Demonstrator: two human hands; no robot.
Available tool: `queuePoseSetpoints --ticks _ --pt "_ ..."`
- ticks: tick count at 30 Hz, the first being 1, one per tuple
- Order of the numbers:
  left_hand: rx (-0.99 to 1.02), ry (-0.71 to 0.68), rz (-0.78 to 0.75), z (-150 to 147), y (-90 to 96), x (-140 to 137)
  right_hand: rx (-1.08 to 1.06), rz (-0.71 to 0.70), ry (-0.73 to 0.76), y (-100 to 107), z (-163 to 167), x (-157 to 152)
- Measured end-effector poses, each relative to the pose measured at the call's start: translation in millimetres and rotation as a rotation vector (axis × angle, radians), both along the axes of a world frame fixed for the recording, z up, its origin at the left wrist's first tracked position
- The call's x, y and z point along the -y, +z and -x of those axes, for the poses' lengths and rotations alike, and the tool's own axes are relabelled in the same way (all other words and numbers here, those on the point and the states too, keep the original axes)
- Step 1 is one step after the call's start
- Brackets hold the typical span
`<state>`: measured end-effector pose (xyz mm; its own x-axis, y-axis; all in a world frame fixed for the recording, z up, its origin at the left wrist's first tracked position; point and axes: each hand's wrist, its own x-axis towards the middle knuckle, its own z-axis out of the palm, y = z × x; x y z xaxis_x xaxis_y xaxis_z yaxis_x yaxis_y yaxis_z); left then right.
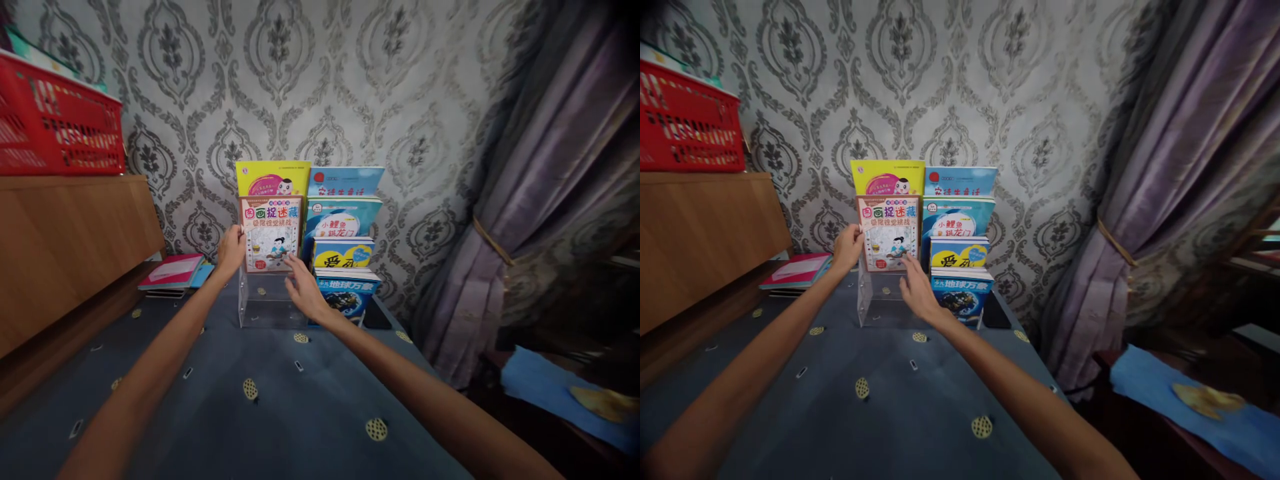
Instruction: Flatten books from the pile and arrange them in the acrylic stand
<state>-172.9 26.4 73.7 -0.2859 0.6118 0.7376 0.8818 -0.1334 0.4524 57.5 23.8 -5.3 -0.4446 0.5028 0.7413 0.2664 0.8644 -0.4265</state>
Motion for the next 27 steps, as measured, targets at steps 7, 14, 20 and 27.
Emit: queuePoseSetpoints --ticks 7,14,20,27 --pt "-0.033 0.036 0.018 1.7 -3.1 -1.3 -0.044 0.129 -0.001 4.2 14.3 -17.2" --pt "-0.011 0.006 0.014 2.9 -0.7 -4.0 -0.087 0.177 0.007 9.8 20.3 -24.0" --pt "0.035 -0.015 0.019 4.6 -1.9 -2.1 -0.096 0.180 0.007 8.8 19.3 -25.1" --pt "0.060 -0.044 0.027 6.7 -3.0 -0.6 -0.118 0.194 0.012 5.1 21.8 -28.0"
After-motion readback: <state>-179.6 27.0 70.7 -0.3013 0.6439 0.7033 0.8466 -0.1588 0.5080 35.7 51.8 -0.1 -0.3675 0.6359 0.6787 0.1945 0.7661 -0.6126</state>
